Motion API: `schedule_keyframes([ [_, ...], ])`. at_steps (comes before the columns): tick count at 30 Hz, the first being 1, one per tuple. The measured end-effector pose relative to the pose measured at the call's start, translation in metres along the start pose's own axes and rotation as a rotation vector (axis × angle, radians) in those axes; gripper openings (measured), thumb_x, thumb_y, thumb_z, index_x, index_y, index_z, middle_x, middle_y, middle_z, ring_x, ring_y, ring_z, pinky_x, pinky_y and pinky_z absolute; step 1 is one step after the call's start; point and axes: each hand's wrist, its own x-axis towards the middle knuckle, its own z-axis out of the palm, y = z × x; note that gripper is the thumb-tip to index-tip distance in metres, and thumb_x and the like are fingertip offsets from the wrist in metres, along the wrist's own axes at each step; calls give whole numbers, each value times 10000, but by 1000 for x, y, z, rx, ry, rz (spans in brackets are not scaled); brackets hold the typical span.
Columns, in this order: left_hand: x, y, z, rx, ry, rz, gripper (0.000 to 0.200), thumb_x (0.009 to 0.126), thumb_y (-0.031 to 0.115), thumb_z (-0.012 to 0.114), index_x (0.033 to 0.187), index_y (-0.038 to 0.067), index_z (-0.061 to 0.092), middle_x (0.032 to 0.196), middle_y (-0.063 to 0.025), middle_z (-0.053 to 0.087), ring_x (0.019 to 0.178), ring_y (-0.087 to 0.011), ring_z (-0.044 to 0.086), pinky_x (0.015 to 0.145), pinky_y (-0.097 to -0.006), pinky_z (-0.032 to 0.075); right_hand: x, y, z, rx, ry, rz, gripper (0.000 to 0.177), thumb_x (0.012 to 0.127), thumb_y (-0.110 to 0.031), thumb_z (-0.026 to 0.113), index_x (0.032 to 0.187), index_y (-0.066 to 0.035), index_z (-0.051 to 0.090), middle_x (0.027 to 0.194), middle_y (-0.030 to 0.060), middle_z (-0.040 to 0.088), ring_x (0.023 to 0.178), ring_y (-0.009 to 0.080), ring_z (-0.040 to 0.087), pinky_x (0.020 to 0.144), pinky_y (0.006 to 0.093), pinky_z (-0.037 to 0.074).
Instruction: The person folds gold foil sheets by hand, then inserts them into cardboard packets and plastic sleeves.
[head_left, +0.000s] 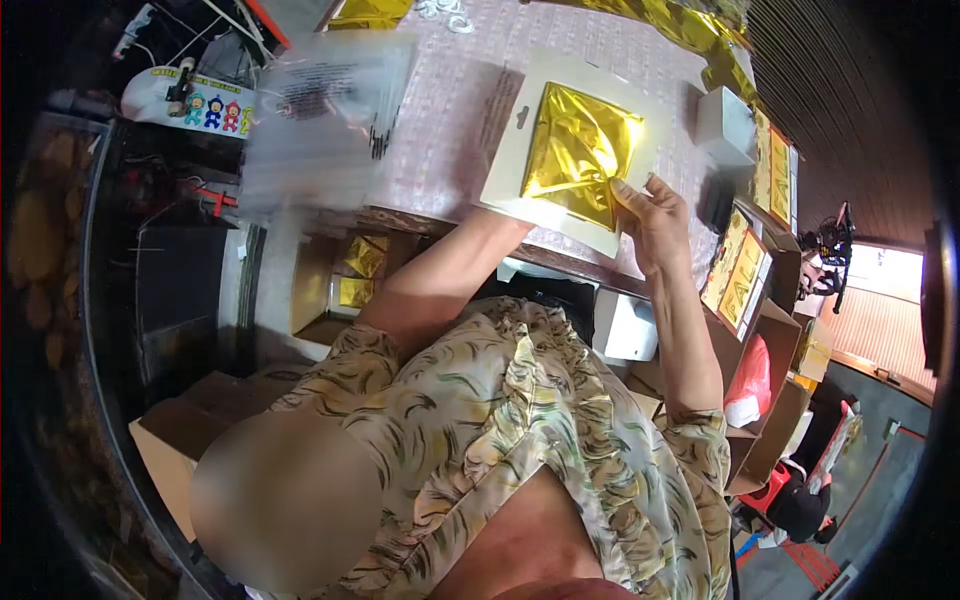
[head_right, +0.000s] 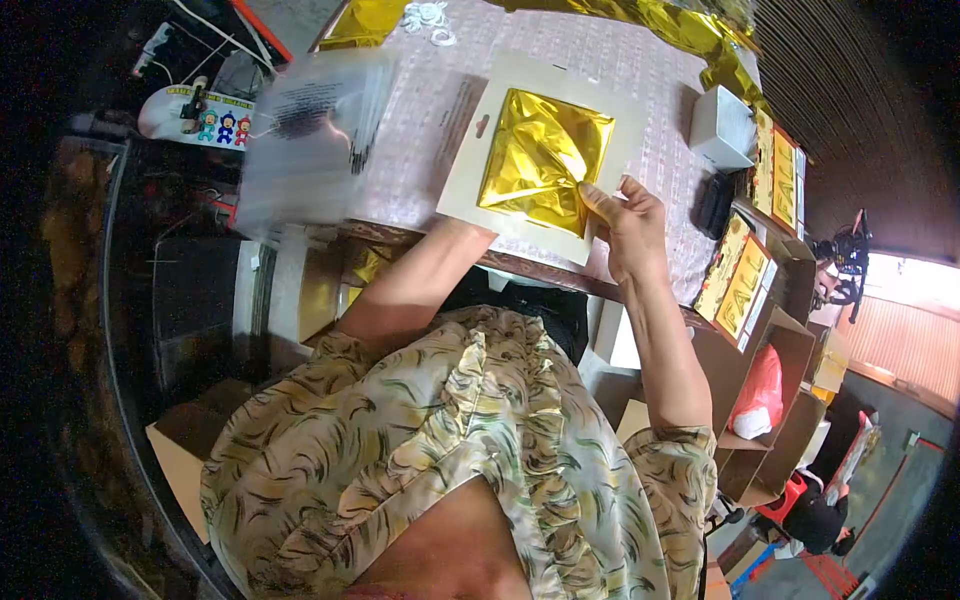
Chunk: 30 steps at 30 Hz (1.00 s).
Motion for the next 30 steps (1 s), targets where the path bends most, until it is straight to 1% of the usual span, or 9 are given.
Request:
schedule_keyframes([
  [6, 12, -22, -45, -130, -71, -121, 438, 1032, 342, 564, 1413, 127, 592, 1304, -149, 669, 1097, -274, 681, 928, -393, 571, 8, 15, -9, 122, -1, 138, 227, 957, -148, 740, 1154, -46, 691, 1045, 53, 749, 896, 152, 696, 836, 328, 534],
  [11, 0, -29, -68, 13, -120, -184, 469, 968, 202, 703, 1428, 190, 615, 1288, -190, 700, 1011, -295, 720, 843, -358, 580, 6, 9, 14, 284, 97, 252, 151, 912, -117, 773, 1051, -79, 726, 1050, 20, 738, 1105, 167, 605, 1070, 441, 369],
  [18, -2, -18, -47, -235, -270, -204, 478, 1036, 389, 511, 1425, 119, 570, 1320, -163, 654, 1125, -308, 664, 957, -450, 558, 17, 18, 48, 469, 7, 229, 500, 921, -149, 751, 1359, 10, 571, 1314, 113, 653, 1263, 243, 575, 1148, 399, 408],
  [22, -5, -1, -17, -371, -350, -209, 563, 1075, 497, 402, 1424, 78, 544, 1338, -147, 628, 1190, -315, 633, 1022, -503, 546, 15, 8, 41, 409, 8, 262, 557, 942, -268, 730, 1402, -5, 558, 1387, 135, 611, 1303, 304, 551, 1132, 584, 380],
  [23, -7, 12, 4, -392, -89, -164, 586, 1070, 501, 390, 1449, 75, 528, 1401, -170, 598, 1251, -354, 606, 1059, -555, 519, 15, 3, 33, 485, -20, 289, 412, 925, -194, 757, 1278, -28, 625, 1210, 74, 681, 1132, 202, 622, 1040, 375, 456],
  [24, -12, 31, 21, -229, -54, -139, 595, 1071, 481, 385, 1469, 56, 510, 1445, -186, 569, 1298, -372, 579, 1094, -571, 487, 14, -1, 27, 488, -16, 293, 412, 925, -194, 757, 1278, -28, 625, 1210, 74, 681, 1132, 202, 622, 1040, 375, 456],
  [26, -5, 40, 11, -323, -25, -35, 597, 1075, 446, 372, 1487, 29, 488, 1468, -202, 550, 1317, -389, 561, 1119, -588, 457, 11, -4, 19, 376, 34, 242, 550, 952, -303, 715, 1400, -20, 564, 1408, 141, 597, 1302, 325, 554, 1082, 623, 415],
  [28, -6, 36, 3, -378, -101, -25, 601, 1071, 427, 373, 1488, 7, 480, 1470, -213, 546, 1328, -394, 551, 1130, -590, 442, 14, 5, 12, 405, 30, 248, 547, 951, -300, 718, 1399, -25, 563, 1401, 143, 600, 1287, 325, 564, 1062, 618, 437],
  [30, -1, 22, 2, -516, -223, -127, 629, 1059, 457, 383, 1493, 11, 478, 1474, -216, 542, 1336, -398, 545, 1131, -592, 437, 12, 5, 14, 435, 57, 279, 446, 923, -223, 757, 1315, -63, 616, 1270, 59, 642, 1236, 224, 565, 1103, 480, 400],
])
